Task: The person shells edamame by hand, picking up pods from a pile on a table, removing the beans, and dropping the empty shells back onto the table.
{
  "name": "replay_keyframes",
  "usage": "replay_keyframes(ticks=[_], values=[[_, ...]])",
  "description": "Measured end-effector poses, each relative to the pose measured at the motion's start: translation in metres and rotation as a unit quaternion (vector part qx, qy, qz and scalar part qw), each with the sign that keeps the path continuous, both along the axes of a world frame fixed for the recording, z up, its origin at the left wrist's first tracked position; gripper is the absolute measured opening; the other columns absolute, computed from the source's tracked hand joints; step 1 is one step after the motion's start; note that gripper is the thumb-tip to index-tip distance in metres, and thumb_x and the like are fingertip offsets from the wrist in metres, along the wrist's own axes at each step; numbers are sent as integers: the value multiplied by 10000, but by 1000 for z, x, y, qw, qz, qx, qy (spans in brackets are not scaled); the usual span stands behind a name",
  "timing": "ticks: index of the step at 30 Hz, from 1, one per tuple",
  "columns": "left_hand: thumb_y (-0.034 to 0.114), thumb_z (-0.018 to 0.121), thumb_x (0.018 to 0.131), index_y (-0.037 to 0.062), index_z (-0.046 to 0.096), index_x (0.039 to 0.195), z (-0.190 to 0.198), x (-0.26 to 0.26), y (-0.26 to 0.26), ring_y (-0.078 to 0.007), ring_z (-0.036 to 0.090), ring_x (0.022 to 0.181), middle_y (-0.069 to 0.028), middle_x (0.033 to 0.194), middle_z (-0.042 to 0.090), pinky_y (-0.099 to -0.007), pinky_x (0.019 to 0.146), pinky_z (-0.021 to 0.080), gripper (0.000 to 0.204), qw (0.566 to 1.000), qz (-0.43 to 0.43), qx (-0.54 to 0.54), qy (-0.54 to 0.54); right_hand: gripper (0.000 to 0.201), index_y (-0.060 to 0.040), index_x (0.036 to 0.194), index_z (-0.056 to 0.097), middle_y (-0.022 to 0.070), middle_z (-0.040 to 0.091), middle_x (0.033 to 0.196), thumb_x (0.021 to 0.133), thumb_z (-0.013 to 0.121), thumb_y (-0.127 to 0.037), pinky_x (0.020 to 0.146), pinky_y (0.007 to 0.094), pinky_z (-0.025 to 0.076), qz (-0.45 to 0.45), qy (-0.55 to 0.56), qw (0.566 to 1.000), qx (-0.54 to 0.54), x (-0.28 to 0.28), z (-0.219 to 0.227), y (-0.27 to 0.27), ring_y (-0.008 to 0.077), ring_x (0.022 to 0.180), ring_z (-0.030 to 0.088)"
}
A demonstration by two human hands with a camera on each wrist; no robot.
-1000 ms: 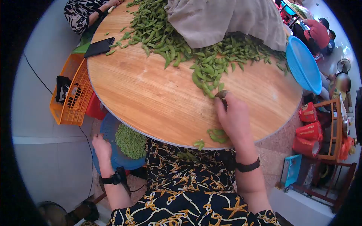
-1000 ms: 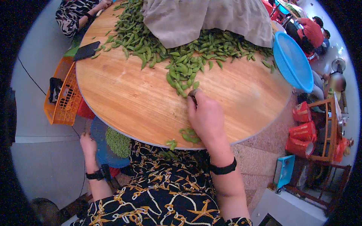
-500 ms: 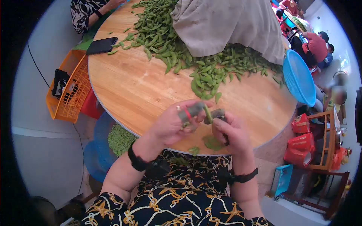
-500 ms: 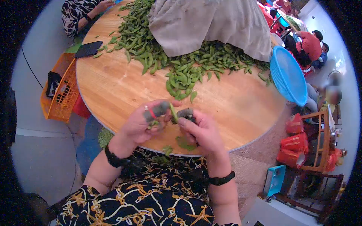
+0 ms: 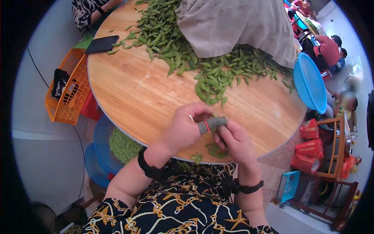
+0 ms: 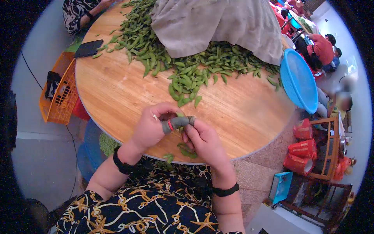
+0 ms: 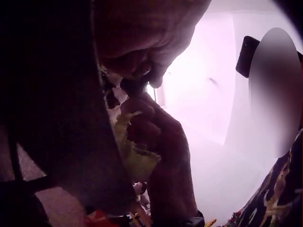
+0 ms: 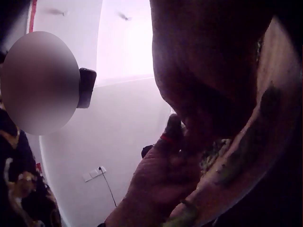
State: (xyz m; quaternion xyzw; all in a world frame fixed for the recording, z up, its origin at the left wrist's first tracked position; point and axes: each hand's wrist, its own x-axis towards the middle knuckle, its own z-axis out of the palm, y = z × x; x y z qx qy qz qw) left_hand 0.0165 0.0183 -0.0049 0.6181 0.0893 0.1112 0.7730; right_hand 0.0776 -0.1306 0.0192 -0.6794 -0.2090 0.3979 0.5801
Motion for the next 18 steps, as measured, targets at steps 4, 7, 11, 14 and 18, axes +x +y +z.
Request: replay_keyframes(ticks=[4, 7, 11, 14, 18], values=[[119, 620, 781, 15, 609, 824, -1, -5, 13, -28, 478, 546, -15, 699, 568, -177, 489, 392, 113, 970, -150, -188, 36, 205, -57, 773, 500, -36, 456, 633, 919, 412, -172, 477, 186, 323, 28, 86, 995, 52, 1, 7, -8, 40, 528, 389], [206, 605, 816, 36, 611, 873, 3, -4, 21, -11, 445, 469, -10, 715, 588, -146, 391, 305, 179, 929, -200, -306, 61, 194, -58, 786, 501, -40, 456, 652, 917, 423, -177, 472, 179, 312, 54, 154, 983, 85, 0, 9, -5, 32, 533, 381], [143, 618, 799, 39, 593, 885, 4, 1, 12, -22, 461, 508, -1, 745, 574, -155, 433, 339, 138, 920, -146, -355, 76, 173, -31, 810, 508, 41, 502, 610, 895, 456, -173, 493, 255, 379, -3, -23, 1000, 11, -2, 5, 4, 129, 520, 461], [107, 550, 827, 56, 558, 874, 5, 6, -2, -18, 455, 557, 14, 698, 517, -144, 486, 339, 70, 992, 1, -123, 21, 172, -15, 812, 511, 95, 521, 598, 879, 470, -168, 518, 315, 416, -38, -261, 961, -85, -4, 4, 10, 202, 531, 505], [112, 518, 850, 54, 549, 960, 3, 5, 0, -33, 462, 574, 18, 742, 508, -152, 481, 335, 128, 998, -15, -40, 47, 178, -5, 799, 525, 110, 522, 592, 865, 477, -163, 514, 328, 422, -62, -234, 965, -99, 6, -10, 11, 226, 525, 510]])
